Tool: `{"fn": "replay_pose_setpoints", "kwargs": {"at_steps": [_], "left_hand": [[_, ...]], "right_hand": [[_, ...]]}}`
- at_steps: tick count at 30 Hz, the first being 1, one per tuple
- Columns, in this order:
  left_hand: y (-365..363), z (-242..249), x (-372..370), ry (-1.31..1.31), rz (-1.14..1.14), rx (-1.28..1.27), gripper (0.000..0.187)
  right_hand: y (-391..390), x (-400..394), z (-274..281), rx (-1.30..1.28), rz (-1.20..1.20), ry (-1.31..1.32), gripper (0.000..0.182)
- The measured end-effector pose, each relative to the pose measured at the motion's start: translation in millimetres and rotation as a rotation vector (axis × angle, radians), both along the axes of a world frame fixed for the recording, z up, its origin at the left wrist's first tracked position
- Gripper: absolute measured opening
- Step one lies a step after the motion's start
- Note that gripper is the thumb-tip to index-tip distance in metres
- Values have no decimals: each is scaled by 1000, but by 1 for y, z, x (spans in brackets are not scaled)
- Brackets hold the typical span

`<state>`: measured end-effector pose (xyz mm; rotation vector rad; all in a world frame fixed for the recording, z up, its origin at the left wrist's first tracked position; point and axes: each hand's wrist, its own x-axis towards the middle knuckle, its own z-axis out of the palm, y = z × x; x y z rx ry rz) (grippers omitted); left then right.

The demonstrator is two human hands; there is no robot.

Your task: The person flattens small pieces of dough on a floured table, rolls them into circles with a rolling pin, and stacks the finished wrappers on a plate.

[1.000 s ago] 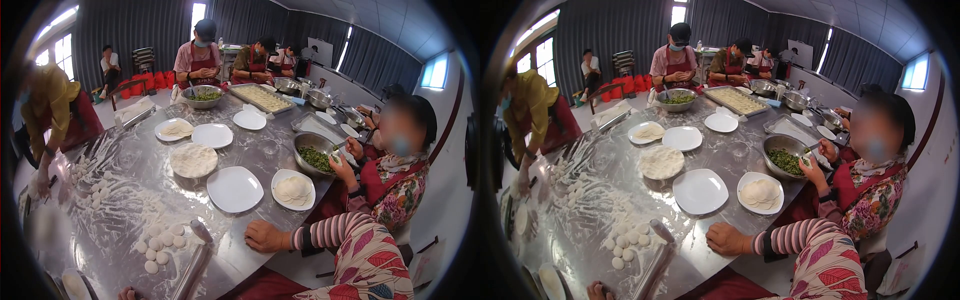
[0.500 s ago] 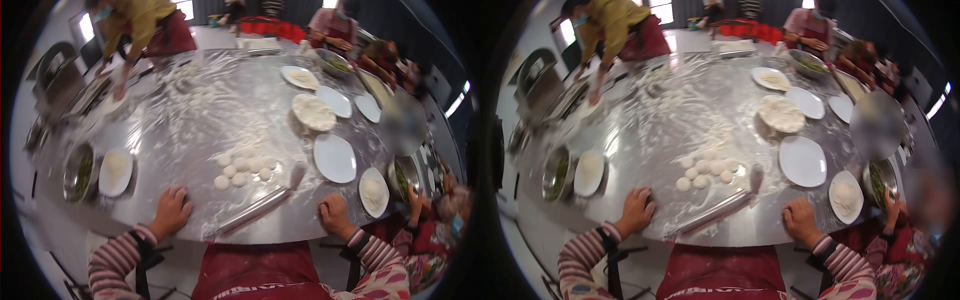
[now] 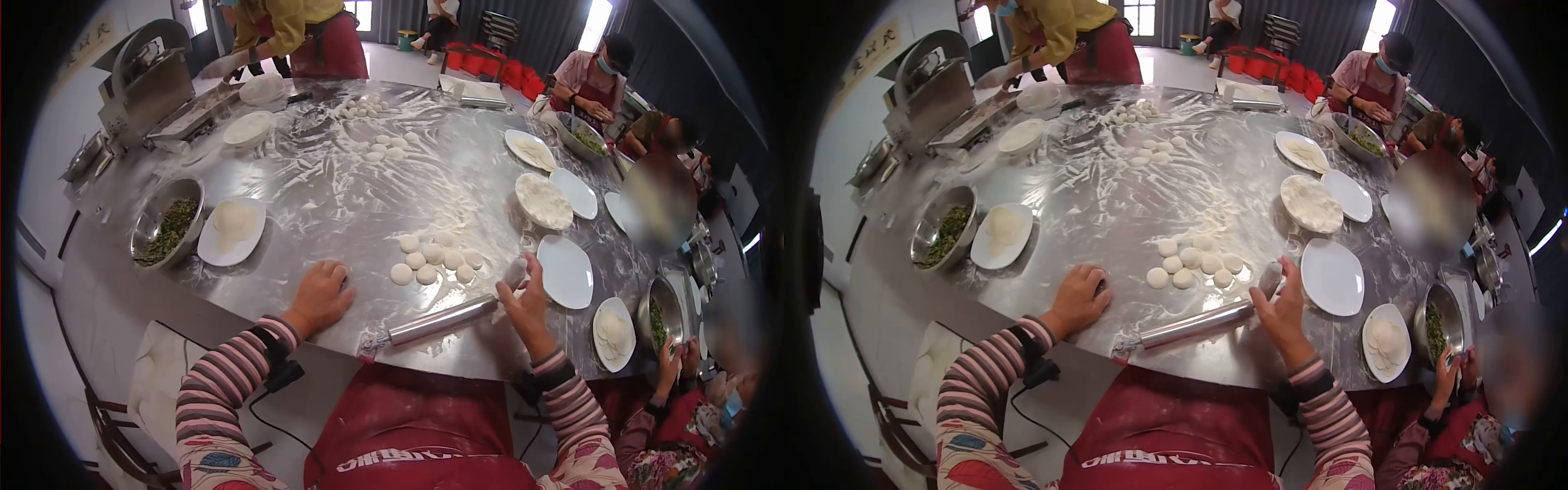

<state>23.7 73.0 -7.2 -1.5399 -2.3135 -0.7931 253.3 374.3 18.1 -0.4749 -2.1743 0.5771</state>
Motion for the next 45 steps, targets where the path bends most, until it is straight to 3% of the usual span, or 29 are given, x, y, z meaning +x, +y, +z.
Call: {"fn": "replay_pose_setpoints", "kwargs": {"at_steps": [2, 3, 8, 11, 13, 16, 18, 23, 24, 30, 32, 33, 34, 35, 36, 38, 39, 42, 43, 45], "left_hand": [[1, -1, 0, -20, 8, 18, 27], [1, -3, 0, -19, 4, 14, 27], [22, 0, -5, -307, 167, -23, 26], [63, 3, -11, -424, 42, 77, 23], [103, 13, -1, -297, -141, 119, 23], [163, 34, 22, -251, -409, -42, 26], [201, 29, 32, -166, -442, -141, 27], [252, 12, 39, -73, -416, -359, 22], [256, 14, 41, -44, -386, -450, 20], [256, 12, 41, -37, -276, -416, 17], [242, 23, 45, -74, -317, -274, 17], [235, 28, 49, -72, -306, -283, 17], [227, 35, 54, -276, -315, -245, 18], [221, 39, 58, -478, -325, -202, 19], [213, 37, 60, -474, -324, -203, 19], [197, 32, 67, -648, -355, -176, 23], [188, 32, 72, -605, -282, -222, 24], [150, 26, 107, -697, -215, -125, 22], [140, 23, 120, -679, -227, -87, 23], [127, 14, 139, -714, -232, -28, 23]], "right_hand": [[-1, -13, 0, -329, 159, 16, 44], [7, -13, -2, -463, 181, -102, 40], [-4, 18, 0, -394, 215, 21, 34], [-25, 52, 8, -385, 185, 38, 30], [-31, 64, 3, -451, 147, 1, 27], [-35, 69, -8, -313, 147, 63, 24], [-40, 66, -14, -349, 93, 171, 23], [-45, 72, -13, -333, 70, 158, 27], [-45, 74, -15, -331, 60, 161, 27], [-46, 83, -8, -353, 56, 81, 28], [-40, 82, -5, -372, 68, 100, 31], [-35, 81, 2, -244, 86, 100, 32], [-32, 82, 6, -113, 101, 102, 33], [-30, 82, 0, -175, 130, 109, 36], [-31, 83, 3, -176, 131, 114, 36], [-25, 84, 22, -458, 329, -33, 36], [-14, 89, 33, -652, 452, -99, 35], [29, 99, 17, -744, 307, 28, 32], [38, 97, 16, -737, 304, 31, 32], [52, 92, 13, 290, -262, -312, 26]]}}
